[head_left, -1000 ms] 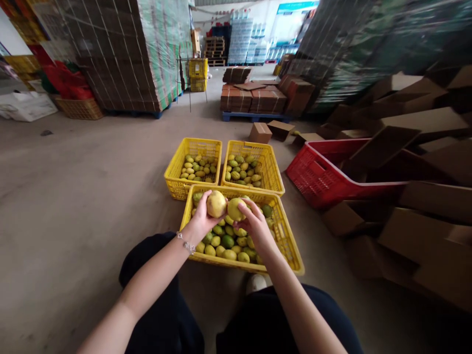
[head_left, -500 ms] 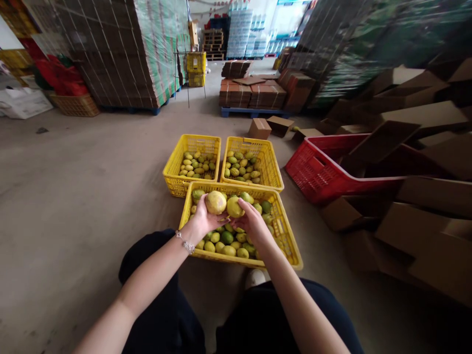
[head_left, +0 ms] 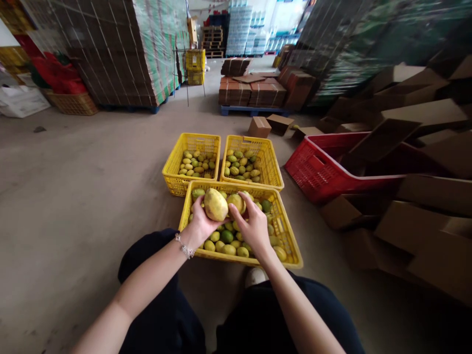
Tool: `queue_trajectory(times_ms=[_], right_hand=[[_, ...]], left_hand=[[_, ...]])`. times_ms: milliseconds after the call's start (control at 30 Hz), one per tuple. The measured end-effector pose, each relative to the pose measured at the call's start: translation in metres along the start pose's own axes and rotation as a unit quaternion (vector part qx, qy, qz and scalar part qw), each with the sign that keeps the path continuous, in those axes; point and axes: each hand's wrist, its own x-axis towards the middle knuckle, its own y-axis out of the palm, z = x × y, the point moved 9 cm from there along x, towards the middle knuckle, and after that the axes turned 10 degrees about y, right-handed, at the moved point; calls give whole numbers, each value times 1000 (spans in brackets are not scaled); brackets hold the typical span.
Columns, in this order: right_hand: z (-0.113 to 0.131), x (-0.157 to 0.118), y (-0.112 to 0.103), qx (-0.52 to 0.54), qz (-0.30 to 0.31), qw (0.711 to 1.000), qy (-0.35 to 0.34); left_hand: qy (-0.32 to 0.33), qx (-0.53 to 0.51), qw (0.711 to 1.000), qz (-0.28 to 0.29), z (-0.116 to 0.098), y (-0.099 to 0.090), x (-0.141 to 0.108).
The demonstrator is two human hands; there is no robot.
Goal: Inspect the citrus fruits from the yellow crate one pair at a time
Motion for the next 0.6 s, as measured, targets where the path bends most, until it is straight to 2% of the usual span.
queue_trajectory(times_ms=[200,433,533,600], right_hand=[[1,-2,19,84,93,992,-8],[-2,1,24,169,179,969,11],[1,1,18,167,182,969,-3],[4,1,12,128,153,980,-18]], left_hand=[[2,-38,999,6,1,2,0],[5,-54,996,71,4,11,1],[5,-53,995,89,4,13,0],[6,-55,994,98,4,14,-1]])
